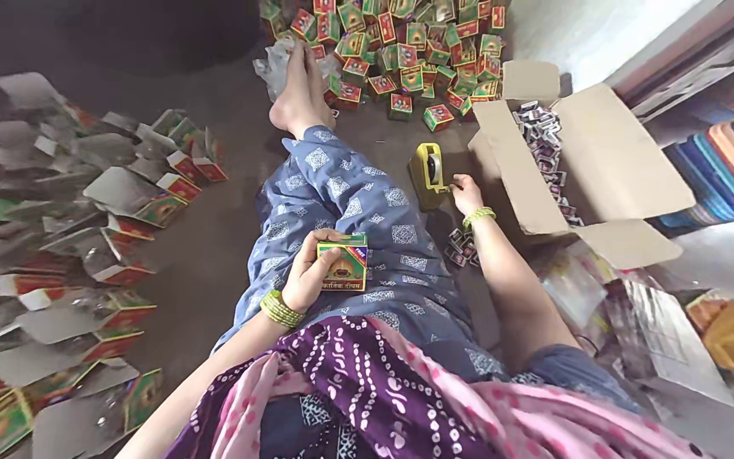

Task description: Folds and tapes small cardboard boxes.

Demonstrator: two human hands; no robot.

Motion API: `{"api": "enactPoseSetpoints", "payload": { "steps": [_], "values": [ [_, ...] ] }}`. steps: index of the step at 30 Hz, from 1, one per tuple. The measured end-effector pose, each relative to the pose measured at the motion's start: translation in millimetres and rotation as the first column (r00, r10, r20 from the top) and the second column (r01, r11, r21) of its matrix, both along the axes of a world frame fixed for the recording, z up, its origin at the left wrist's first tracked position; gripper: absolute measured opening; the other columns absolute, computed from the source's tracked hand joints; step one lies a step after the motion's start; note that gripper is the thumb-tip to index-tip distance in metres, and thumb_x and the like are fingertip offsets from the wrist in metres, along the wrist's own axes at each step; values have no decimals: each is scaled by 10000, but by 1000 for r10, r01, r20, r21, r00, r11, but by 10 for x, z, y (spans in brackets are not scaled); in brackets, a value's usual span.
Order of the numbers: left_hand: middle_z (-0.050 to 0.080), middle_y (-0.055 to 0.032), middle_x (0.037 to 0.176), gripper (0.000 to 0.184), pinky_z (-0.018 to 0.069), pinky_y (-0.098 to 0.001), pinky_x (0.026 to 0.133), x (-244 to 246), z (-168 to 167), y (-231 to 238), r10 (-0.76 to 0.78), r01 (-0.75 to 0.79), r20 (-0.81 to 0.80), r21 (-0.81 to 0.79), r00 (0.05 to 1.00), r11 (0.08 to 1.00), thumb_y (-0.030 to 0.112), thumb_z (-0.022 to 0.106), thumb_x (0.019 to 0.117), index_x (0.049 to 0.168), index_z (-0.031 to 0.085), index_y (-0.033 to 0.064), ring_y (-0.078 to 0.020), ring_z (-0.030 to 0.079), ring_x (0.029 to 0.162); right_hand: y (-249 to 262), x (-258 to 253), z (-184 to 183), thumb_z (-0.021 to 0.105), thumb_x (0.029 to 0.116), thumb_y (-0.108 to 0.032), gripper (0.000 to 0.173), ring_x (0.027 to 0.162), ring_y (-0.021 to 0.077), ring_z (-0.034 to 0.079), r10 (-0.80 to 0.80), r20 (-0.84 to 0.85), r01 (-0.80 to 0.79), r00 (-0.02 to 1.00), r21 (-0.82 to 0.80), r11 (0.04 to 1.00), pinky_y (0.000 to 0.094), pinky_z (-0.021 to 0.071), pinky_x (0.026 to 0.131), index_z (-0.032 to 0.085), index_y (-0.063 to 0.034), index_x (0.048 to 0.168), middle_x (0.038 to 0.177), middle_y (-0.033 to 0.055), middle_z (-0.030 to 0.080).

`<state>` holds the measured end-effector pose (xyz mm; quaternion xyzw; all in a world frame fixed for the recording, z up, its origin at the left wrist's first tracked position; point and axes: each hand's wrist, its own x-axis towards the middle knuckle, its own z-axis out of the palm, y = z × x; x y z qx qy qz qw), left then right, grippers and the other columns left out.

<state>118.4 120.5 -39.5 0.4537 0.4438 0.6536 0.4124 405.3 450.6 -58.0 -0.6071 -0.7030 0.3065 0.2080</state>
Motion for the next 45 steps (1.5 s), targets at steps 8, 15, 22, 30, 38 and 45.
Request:
{"api": "enactPoseSetpoints", "payload": {
  "steps": [8, 15, 22, 30, 38, 45],
  "values": [
    [650, -72, 1207, 259, 612, -353, 851, -8, -4, 36, 1, -1, -2, -6, 1000, 1000, 137, 469, 1019, 1242, 503, 9, -151, 691, 1002, 314, -133, -78, 617, 1037, -250, 415, 1290, 363, 590, 85, 116, -74, 990, -98, 992, 557, 419, 1122, 600, -11, 1376, 1337, 224, 644],
    [643, -83, 1220, 252, 615, -368, 852, -16, -24, 26, -14, 14, 6, 13, 1000, 1000, 135, 468, 1028, 1243, 499, 8, -166, 692, 1008, 296, -194, 7, 790, 913, -257, 402, 1206, 311, 628, -152, -89, 130, 984, -219, 967, 528, 468, 1062, 707, -48, 1246, 1251, 174, 691],
    [652, -83, 1213, 257, 613, -366, 857, -16, -18, 8, -13, 13, -1, 18, 1000, 1000, 142, 476, 1030, 1246, 504, 6, -164, 692, 1014, -119, -110, 240, 747, 946, -245, 303, 1250, 291, 608, -201, -48, 183, 978, -254, 950, 546, 445, 1077, 745, -94, 1209, 1282, 143, 692],
    [645, -84, 1221, 250, 616, -368, 853, -4, -21, 8, -23, 23, 11, 14, 1000, 1000, 131, 473, 1028, 1248, 504, 14, -172, 694, 1009, -215, -16, -19, 777, 925, -291, 326, 1190, 320, 633, -185, 14, 183, 983, -218, 959, 560, 451, 1055, 750, -75, 1168, 1210, 165, 710],
    [635, -93, 1236, 256, 614, -376, 861, 12, -25, -6, 15, -15, -5, 30, 1000, 999, 132, 484, 1026, 1247, 507, 5, -179, 690, 1022, -280, -166, 87, 767, 920, -321, 314, 1131, 392, 654, -165, 258, 188, 952, -66, 980, 629, 471, 993, 756, -76, 1115, 1134, 200, 721],
    [609, -87, 1253, 222, 611, -358, 872, 16, -19, -45, 75, -72, -36, 82, 997, 994, 125, 501, 1026, 1216, 522, 11, -170, 677, 1052, -403, -267, 279, 606, 967, -201, 248, 1103, 432, 668, -180, 495, 258, 850, -92, 962, 658, 520, 873, 715, 8, 1043, 1141, 256, 698]
  ]
}}
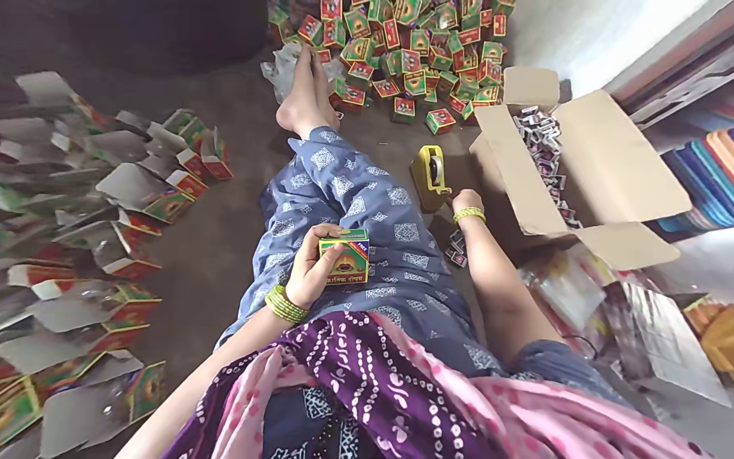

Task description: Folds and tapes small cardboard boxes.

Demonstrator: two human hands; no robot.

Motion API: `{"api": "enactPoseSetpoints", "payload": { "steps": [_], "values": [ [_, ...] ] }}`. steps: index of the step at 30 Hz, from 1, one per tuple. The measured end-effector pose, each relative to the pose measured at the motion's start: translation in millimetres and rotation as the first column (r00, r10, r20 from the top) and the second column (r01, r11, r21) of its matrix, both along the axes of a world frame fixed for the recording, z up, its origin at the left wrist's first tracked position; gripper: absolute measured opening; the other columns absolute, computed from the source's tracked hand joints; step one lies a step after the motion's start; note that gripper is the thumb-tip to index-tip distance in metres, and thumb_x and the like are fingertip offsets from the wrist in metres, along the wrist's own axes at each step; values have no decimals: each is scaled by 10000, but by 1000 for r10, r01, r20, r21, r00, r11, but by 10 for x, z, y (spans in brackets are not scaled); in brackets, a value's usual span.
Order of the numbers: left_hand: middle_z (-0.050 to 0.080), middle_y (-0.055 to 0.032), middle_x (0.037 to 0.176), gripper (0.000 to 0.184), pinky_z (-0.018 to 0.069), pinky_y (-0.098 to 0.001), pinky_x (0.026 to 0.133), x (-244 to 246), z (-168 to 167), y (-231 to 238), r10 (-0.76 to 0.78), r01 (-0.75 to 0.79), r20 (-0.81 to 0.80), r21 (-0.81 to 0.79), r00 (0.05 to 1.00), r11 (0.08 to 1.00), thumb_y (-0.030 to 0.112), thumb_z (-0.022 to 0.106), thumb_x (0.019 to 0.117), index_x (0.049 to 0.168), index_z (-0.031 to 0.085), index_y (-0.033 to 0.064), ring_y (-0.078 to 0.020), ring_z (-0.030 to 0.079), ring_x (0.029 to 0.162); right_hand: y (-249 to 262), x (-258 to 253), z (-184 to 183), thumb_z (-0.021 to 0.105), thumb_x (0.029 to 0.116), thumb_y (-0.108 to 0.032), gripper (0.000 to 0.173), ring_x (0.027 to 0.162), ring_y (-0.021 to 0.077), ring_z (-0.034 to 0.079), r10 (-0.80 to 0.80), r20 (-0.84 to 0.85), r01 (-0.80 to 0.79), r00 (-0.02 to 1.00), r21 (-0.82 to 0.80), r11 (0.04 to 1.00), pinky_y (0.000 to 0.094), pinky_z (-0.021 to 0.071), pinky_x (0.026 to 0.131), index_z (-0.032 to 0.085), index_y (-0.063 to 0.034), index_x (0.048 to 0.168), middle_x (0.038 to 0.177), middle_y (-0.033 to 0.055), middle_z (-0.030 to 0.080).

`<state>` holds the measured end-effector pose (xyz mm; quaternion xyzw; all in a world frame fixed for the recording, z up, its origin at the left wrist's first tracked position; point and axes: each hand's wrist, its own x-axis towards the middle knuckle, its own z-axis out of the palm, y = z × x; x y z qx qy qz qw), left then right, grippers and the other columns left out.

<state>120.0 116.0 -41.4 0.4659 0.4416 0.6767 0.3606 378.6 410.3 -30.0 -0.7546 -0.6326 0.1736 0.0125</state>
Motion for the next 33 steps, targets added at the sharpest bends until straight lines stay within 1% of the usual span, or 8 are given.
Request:
{"api": "enactPoseSetpoints", "payload": {
  "steps": [4, 8, 11, 14, 18, 22, 28, 33],
  "values": [
    [570, -129, 1326, 249, 608, -375, 892, -23, 6, 21, 31, -30, -30, 20, 999, 999, 140, 534, 1030, 1231, 504, -3, -192, 666, 1098, 5, 51, 27, 708, 963, -238, 274, 1143, 376, 647, 140, -279, -132, 950, 46, 990, 592, 473, 1007, 737, -24, 1132, 1159, 225, 704],
    [533, -131, 1386, 202, 574, -418, 966, -31, -33, 53, 109, -112, -114, -15, 987, 994, 201, 565, 1032, 1178, 592, 65, -237, 599, 1223, -618, -285, 344, 733, 961, -257, 236, 937, 154, 659, 294, -778, -255, 555, 177, 951, 373, 555, 834, 721, -84, 1121, 1076, 61, 707],
    [537, -127, 1383, 205, 574, -422, 958, -31, -53, 78, 133, -141, -161, -42, 978, 989, 245, 557, 1037, 1149, 608, 82, -239, 597, 1221, -1206, -571, 748, 677, 987, -227, 278, 1062, 173, 680, 287, -915, -417, 282, 153, 896, 390, 573, 936, 723, -72, 1214, 1256, 49, 699],
    [552, -127, 1367, 227, 564, -418, 975, -28, -58, 70, 157, -168, -192, -40, 969, 985, 230, 485, 1060, 1147, 609, 61, -223, 594, 1228, -1621, -820, 902, 616, 1009, -180, 237, 1218, 202, 642, 269, -951, -565, 153, 140, 813, 431, 532, 1045, 736, -39, 1157, 1403, 74, 639],
    [565, -121, 1346, 335, 539, -402, 1003, -53, -79, 46, 178, -181, -218, 6, 960, 984, 307, 424, 1086, 1177, 613, 46, -199, 580, 1231, -1847, -1070, 819, 647, 997, -167, 230, 1250, 177, 620, 177, -969, -639, 172, 27, 769, 386, 516, 1067, 747, -17, 1139, 1414, 88, 629],
    [571, -127, 1318, 319, 579, -399, 946, -35, -51, 38, 159, -165, -154, -29, 975, 986, 278, 693, 969, 1164, 601, 43, -211, 616, 1174, -1880, -1170, 693, 670, 992, -147, 362, 1066, 173, 689, 98, -973, -582, 208, -42, 812, 361, 562, 976, 653, 5, 1320, 1133, 105, 732],
    [607, -147, 1258, 474, 627, -423, 862, 11, -25, 47, 113, -109, -149, 36, 982, 993, 186, 802, 889, 1234, 524, 17, -233, 686, 1039, -1857, -1182, 573, 799, 880, -180, 105, 1027, 175, 672, 168, -948, -508, 270, 8, 861, 362, 587, 874, 776, -84, 919, 1134, 65, 710],
    [630, -184, 1231, 671, 603, -410, 917, -15, 78, -44, 92, -95, -292, 3, 952, 995, 261, 816, 855, 1320, 453, -58, -221, 682, 1053, -1823, -1205, 553, 818, 787, -129, 534, 951, 189, 668, 239, -913, -447, 331, 72, 892, 357, 603, 808, 586, -46, 1260, 1106, 101, 646]
  ]
}}
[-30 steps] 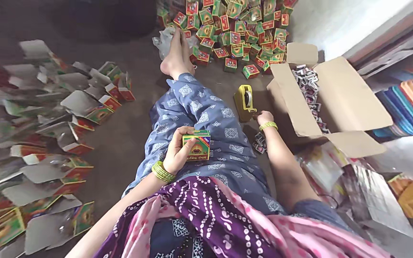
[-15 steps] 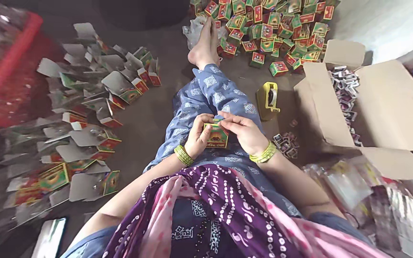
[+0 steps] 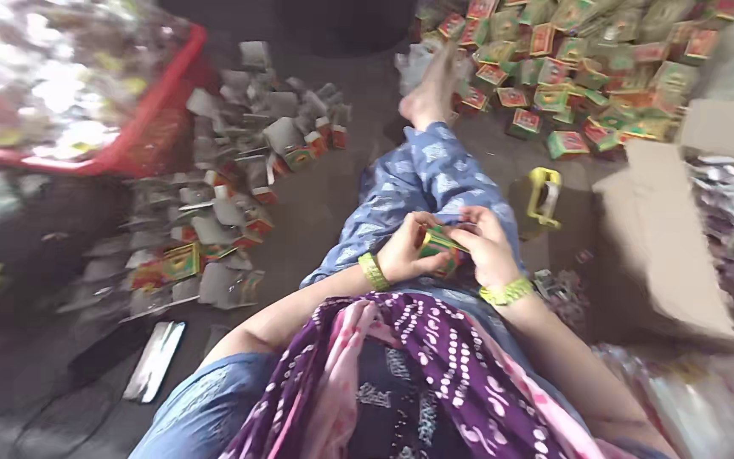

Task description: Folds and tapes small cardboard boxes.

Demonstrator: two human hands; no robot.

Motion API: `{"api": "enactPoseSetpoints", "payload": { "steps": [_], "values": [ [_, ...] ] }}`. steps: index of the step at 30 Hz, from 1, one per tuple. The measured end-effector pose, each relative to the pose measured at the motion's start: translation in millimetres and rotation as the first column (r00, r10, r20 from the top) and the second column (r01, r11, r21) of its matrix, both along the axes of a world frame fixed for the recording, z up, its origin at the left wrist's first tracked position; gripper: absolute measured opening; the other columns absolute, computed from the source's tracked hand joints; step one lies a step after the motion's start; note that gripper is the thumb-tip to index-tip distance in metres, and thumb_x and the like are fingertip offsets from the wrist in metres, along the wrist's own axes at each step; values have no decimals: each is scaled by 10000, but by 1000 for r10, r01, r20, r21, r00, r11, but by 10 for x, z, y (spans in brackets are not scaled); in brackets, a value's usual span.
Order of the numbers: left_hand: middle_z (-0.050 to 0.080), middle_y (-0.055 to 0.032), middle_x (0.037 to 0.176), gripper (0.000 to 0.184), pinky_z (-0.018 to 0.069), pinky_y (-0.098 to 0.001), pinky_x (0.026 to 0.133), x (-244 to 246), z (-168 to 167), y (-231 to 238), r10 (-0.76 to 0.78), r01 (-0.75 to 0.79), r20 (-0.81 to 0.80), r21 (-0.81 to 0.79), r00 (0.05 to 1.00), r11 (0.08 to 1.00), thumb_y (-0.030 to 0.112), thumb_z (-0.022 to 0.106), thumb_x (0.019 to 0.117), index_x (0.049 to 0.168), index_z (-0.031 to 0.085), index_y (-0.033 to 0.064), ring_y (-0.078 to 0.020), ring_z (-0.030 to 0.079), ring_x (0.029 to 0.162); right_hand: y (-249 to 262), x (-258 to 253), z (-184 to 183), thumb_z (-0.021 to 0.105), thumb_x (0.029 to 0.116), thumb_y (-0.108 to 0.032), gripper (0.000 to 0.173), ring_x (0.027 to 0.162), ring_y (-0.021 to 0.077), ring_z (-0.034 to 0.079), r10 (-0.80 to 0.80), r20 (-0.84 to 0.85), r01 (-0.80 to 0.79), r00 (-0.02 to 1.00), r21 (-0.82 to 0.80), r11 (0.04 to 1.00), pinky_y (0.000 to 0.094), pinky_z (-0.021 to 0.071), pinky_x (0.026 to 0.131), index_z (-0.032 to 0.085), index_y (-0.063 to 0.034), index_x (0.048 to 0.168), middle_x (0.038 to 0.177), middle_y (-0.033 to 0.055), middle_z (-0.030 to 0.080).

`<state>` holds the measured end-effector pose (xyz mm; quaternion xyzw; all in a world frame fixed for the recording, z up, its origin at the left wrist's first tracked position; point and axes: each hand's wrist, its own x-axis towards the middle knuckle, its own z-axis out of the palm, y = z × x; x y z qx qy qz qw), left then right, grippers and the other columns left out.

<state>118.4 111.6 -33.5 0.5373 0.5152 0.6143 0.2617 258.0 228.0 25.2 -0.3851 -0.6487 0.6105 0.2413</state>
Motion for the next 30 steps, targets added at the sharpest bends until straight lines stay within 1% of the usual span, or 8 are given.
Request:
{"api": "enactPoseSetpoints", "payload": {
  "steps": [4, 8, 12, 15, 17, 25, 28, 30],
  "values": [
    [604, -236, 1230, 643, 624, -404, 853, -87, 94, -32, -41, 49, 138, -51, 990, 997, 154, 719, 878, 1356, 386, -119, -229, 705, 979, -19, 73, -111, 646, 991, -309, 389, 1018, 103, 667, 273, 24, -271, 962, 226, 936, 292, 568, 882, 645, -28, 1259, 1138, 47, 704],
    [588, -247, 1288, 552, 589, -429, 907, -373, 121, -57, 230, -158, 306, -242, 924, 957, 233, 586, 978, 1387, 413, -96, -261, 678, 1058, -40, 111, -206, 770, 881, -335, 456, 1002, 98, 696, 316, 125, -339, 941, 352, 872, 311, 600, 872, 669, -47, 1220, 1095, 43, 729],
    [453, -241, 1491, 606, 461, -561, 1076, -1082, 85, -345, 694, -697, -196, -431, 692, 573, 350, 703, 911, 1416, 529, 62, -389, 470, 1363, -38, 109, -193, 794, 862, -345, 485, 965, 135, 713, 282, 86, -295, 955, 265, 918, 325, 619, 841, 665, -38, 1214, 1069, 58, 731],
    [233, -305, 1619, 676, 373, -723, 1080, -1592, 0, -653, 735, -830, -450, -485, 507, 275, 358, 757, 831, 1434, 549, 136, -547, 245, 1468, -30, 89, -186, 790, 864, -328, 533, 1021, 145, 714, 281, 103, -297, 954, 225, 928, 332, 615, 885, 643, -24, 1277, 1130, 72, 732],
    [197, -311, 1637, 641, 332, -771, 1065, -1843, -88, -821, 668, -836, -556, -515, 495, 190, 328, 732, 861, 1439, 558, 113, -572, 173, 1486, -23, 74, -162, 793, 863, -311, 512, 1018, 161, 714, 289, 106, -304, 951, 171, 937, 359, 615, 887, 663, -31, 1271, 1129, 77, 735],
    [580, -248, 1406, 403, 362, -581, 1157, -2286, -295, -1067, 615, -878, -650, -449, 448, 165, 225, 533, 1034, 1341, 617, -23, -410, 515, 1357, 286, 58, 248, 740, 927, -305, 481, 929, 211, 726, 623, 188, -559, 759, -301, 773, 404, 614, 853, 589, -38, 1297, 1044, 117, 725],
    [625, -249, 1343, 352, 391, -570, 1139, -2242, -372, -1163, 678, -901, -609, -386, 412, 200, 201, 512, 1048, 1282, 667, -13, -397, 560, 1314, 645, -59, 577, 737, 945, -277, 460, 871, 229, 722, 596, 385, -556, 705, -223, 801, 423, 622, 773, 583, -39, 1306, 1005, 129, 711],
    [663, -230, 1289, 307, 408, -583, 1120, -2170, -347, -1169, 703, -898, -574, -372, 421, 234, 196, 548, 1036, 1226, 710, 18, -391, 593, 1272, 1011, -166, 904, 730, 934, -251, 442, 867, 230, 707, 348, 348, -368, 871, -8, 930, 417, 610, 765, 593, -12, 1280, 1024, 139, 706]
  ]
}}
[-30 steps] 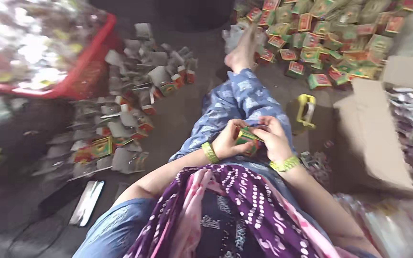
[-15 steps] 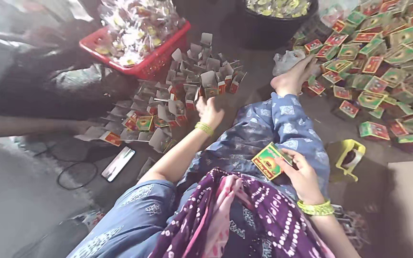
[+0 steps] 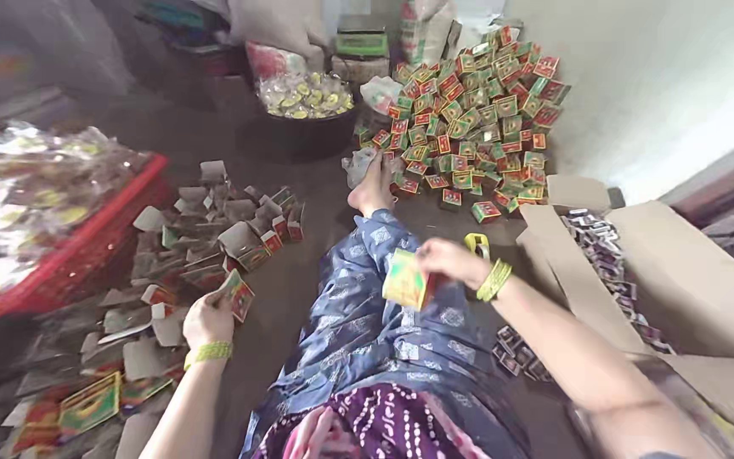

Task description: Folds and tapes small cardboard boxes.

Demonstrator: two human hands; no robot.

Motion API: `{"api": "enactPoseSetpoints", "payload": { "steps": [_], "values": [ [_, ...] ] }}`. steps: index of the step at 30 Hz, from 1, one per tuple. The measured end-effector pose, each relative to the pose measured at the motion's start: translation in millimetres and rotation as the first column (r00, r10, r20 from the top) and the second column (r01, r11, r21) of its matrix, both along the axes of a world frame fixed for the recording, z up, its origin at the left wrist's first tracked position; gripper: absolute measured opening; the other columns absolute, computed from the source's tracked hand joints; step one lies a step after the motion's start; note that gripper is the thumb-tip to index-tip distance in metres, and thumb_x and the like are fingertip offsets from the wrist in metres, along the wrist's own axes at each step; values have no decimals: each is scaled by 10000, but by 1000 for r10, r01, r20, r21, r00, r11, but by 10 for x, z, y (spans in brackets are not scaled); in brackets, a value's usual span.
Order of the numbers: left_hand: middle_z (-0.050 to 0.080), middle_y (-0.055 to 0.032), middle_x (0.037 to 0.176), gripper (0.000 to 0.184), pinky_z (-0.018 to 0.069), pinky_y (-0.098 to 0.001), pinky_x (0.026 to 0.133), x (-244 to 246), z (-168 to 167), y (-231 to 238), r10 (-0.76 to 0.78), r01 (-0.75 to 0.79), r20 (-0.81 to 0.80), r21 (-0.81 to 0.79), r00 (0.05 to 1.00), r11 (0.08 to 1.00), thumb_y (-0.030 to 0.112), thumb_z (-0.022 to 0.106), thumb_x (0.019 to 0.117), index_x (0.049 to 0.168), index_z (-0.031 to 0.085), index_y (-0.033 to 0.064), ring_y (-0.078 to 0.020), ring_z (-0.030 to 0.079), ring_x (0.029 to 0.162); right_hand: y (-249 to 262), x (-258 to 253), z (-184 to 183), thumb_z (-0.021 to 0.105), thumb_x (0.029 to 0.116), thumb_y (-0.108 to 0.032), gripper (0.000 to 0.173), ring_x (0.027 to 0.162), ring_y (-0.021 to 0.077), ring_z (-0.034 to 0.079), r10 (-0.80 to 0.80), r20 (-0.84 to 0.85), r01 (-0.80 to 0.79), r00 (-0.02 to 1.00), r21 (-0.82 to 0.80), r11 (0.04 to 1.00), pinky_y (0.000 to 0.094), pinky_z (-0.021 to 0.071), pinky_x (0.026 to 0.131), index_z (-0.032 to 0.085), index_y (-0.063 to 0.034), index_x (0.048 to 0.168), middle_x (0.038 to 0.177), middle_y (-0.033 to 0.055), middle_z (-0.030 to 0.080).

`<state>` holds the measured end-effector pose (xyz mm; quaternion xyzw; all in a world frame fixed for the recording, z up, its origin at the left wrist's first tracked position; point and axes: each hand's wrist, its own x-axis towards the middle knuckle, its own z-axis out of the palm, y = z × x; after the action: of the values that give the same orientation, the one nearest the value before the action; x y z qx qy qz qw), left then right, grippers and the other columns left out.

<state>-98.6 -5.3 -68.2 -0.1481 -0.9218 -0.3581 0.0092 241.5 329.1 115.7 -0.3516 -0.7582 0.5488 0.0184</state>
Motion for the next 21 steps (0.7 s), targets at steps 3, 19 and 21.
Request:
{"api": "enactPoseSetpoints", "payload": {
  "steps": [3, 19, 21],
  "values": [
    [698, -207, 1221, 247, 455, -550, 1080, 158, 109, 49, -77, 79, -23, 94, 997, 992, 159, 584, 1018, 1162, 742, 36, -352, 640, 1205, 517, -172, 539, 589, 1031, -274, 487, 976, 264, 707, -465, -592, 480, 658, -146, 865, 430, 622, 813, 449, -12, 1417, 1208, 182, 643],
    [643, 66, 1116, 179, 541, -241, 911, 1593, 1434, 655, -856, 702, -394, 710, 335, -53, 120, 575, 1005, 1132, 575, 246, -65, 630, 1049, -603, -72, -485, 895, 670, -112, 1094, 1398, 277, 488, 466, -537, -548, 704, 7, 836, 463, 548, 1012, 273, 47, 1556, 1593, 189, 376],
    [653, 46, 1108, 194, 532, -252, 919, 1728, 1520, 758, -922, 580, -344, 793, 177, -185, 102, 574, 1005, 1149, 585, 231, -75, 631, 1040, -675, 5, -485, 914, 673, -166, 1099, 1355, 219, 526, 564, -583, -685, 584, 18, 728, 390, 534, 1032, 276, 66, 1538, 1536, 177, 445]
  ]
}}
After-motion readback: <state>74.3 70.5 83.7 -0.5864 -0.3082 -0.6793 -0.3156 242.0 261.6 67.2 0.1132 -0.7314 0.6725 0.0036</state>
